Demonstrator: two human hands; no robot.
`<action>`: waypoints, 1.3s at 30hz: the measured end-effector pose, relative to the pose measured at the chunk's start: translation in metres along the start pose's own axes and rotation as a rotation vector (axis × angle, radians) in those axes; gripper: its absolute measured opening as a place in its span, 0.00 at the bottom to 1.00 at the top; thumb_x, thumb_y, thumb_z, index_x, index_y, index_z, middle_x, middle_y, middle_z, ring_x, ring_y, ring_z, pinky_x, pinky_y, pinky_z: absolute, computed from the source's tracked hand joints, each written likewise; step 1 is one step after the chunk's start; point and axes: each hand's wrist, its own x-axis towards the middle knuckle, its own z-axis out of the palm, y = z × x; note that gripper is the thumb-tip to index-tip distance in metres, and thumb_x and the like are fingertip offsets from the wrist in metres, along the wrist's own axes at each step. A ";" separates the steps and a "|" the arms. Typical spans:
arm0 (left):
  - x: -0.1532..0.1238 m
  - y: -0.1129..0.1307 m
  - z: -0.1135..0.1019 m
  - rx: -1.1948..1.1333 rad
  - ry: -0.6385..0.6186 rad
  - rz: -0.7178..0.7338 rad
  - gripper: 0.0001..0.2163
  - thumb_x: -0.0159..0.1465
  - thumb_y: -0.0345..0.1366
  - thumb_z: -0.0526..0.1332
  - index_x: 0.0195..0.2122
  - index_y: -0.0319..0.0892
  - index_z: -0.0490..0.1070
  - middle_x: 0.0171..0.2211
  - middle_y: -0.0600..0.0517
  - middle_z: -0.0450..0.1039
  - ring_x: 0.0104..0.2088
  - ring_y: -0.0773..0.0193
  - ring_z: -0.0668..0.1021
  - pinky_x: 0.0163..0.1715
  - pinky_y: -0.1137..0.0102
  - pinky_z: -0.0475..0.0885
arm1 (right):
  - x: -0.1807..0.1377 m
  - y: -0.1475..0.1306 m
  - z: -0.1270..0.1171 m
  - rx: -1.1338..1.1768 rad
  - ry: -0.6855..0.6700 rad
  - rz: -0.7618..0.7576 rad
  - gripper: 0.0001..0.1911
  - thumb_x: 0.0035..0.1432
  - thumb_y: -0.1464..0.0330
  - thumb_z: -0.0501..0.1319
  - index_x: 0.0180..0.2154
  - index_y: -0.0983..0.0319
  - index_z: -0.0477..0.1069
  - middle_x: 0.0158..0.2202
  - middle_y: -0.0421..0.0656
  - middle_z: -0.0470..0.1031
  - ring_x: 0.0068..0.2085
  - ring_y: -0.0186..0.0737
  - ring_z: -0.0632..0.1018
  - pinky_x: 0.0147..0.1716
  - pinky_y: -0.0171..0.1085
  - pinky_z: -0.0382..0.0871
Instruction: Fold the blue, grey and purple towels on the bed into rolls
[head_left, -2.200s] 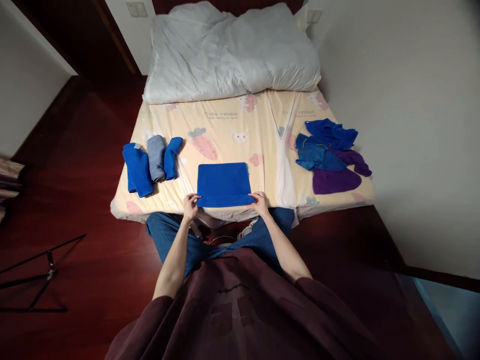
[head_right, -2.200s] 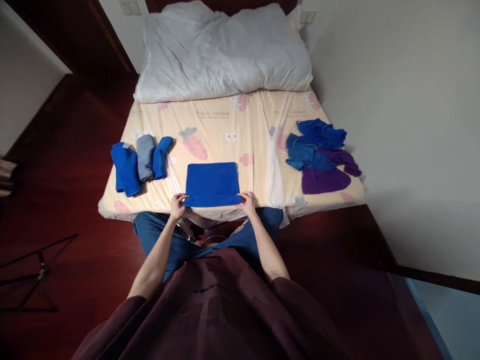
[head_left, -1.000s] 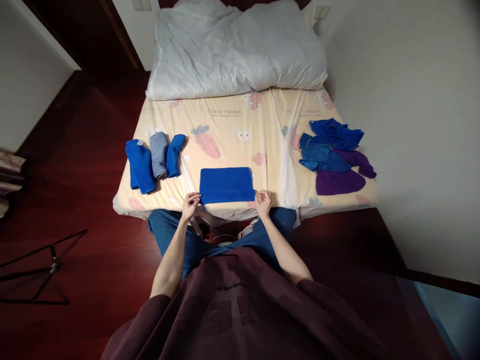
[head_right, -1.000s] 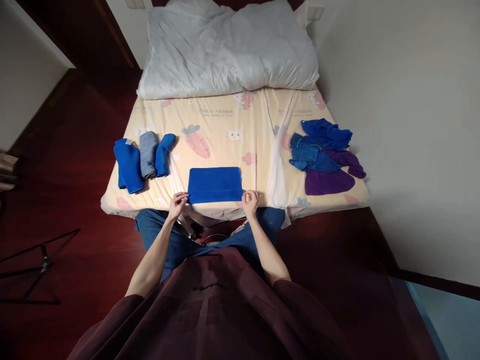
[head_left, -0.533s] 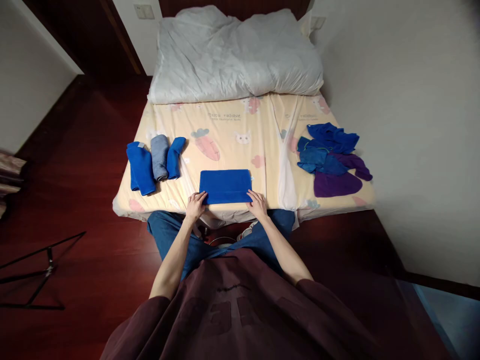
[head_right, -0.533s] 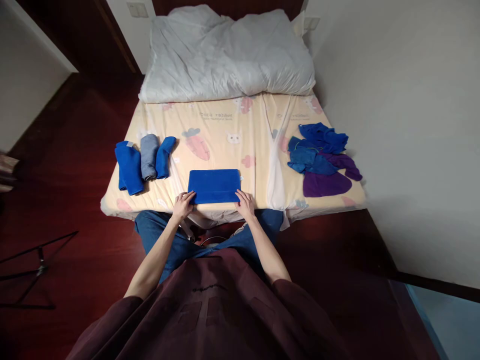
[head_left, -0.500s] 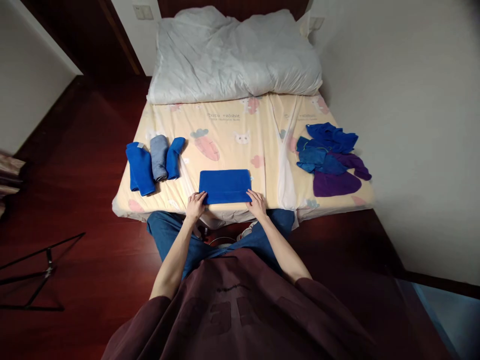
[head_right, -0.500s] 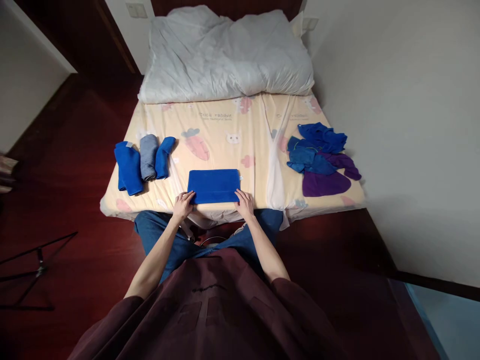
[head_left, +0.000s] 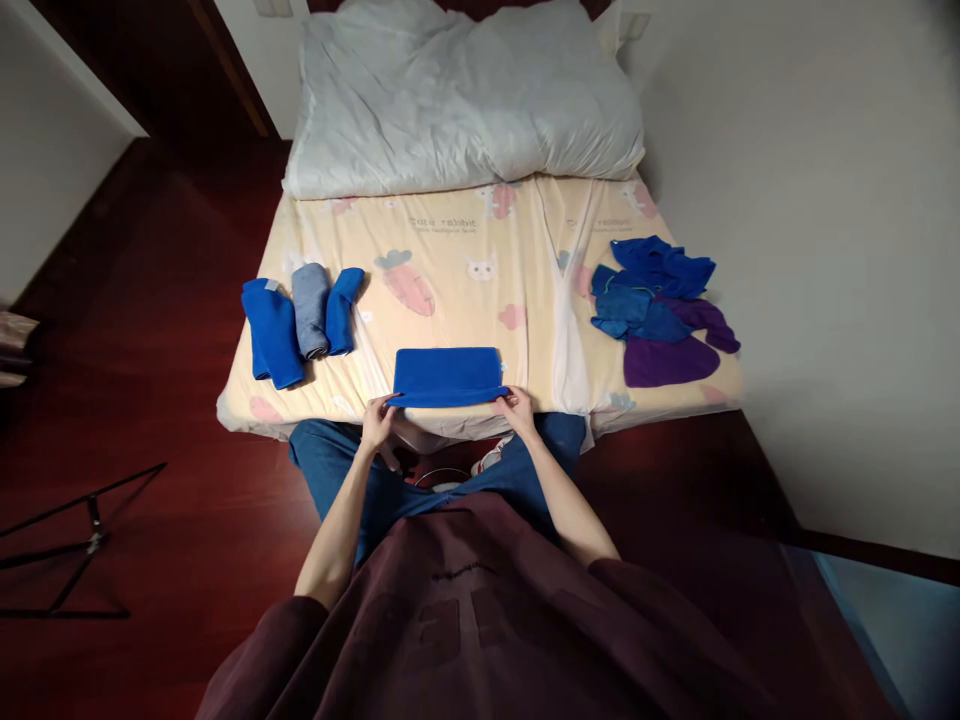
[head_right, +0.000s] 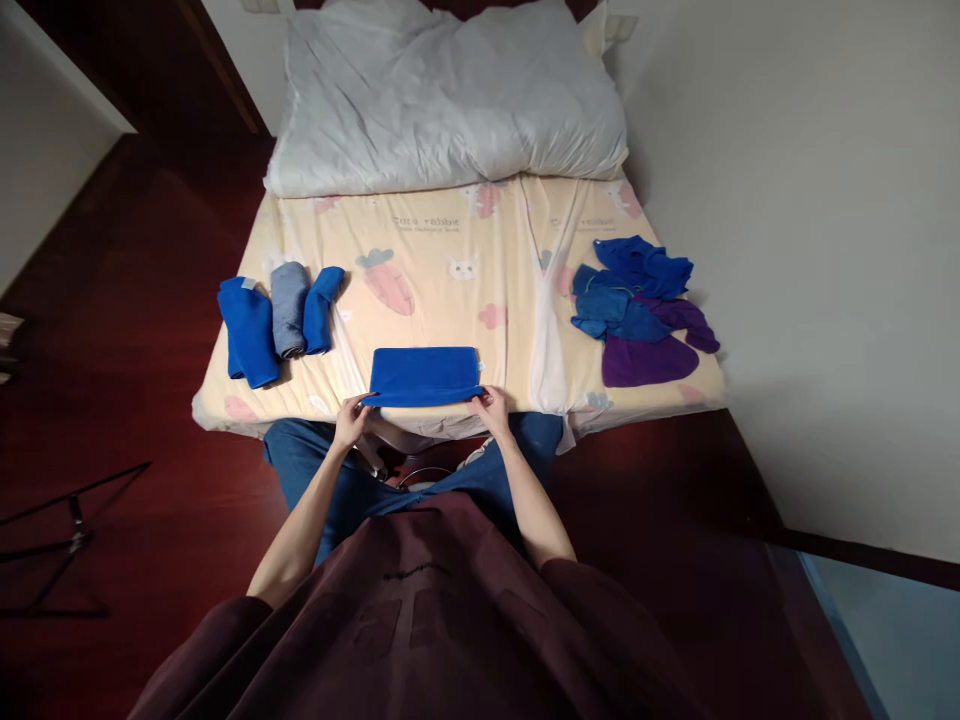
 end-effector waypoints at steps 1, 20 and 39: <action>0.004 -0.001 0.002 -0.028 0.040 -0.046 0.17 0.66 0.43 0.60 0.52 0.43 0.78 0.46 0.43 0.78 0.50 0.52 0.78 0.53 0.57 0.75 | 0.007 0.001 0.002 0.054 0.006 0.044 0.15 0.57 0.60 0.63 0.41 0.64 0.77 0.34 0.48 0.81 0.34 0.44 0.80 0.34 0.40 0.78; 0.013 0.008 0.014 -0.182 0.163 -0.191 0.16 0.65 0.50 0.61 0.43 0.43 0.71 0.31 0.51 0.75 0.33 0.61 0.78 0.39 0.66 0.74 | 0.010 0.001 0.004 0.205 0.176 0.116 0.17 0.53 0.54 0.67 0.35 0.62 0.73 0.30 0.45 0.78 0.30 0.40 0.78 0.33 0.40 0.76; 0.015 0.043 0.018 0.533 -0.246 0.327 0.34 0.62 0.29 0.56 0.72 0.37 0.57 0.72 0.44 0.55 0.73 0.51 0.58 0.74 0.52 0.49 | 0.000 -0.020 0.012 -0.465 -0.173 -0.440 0.32 0.60 0.76 0.56 0.66 0.61 0.67 0.67 0.46 0.68 0.69 0.46 0.67 0.70 0.54 0.59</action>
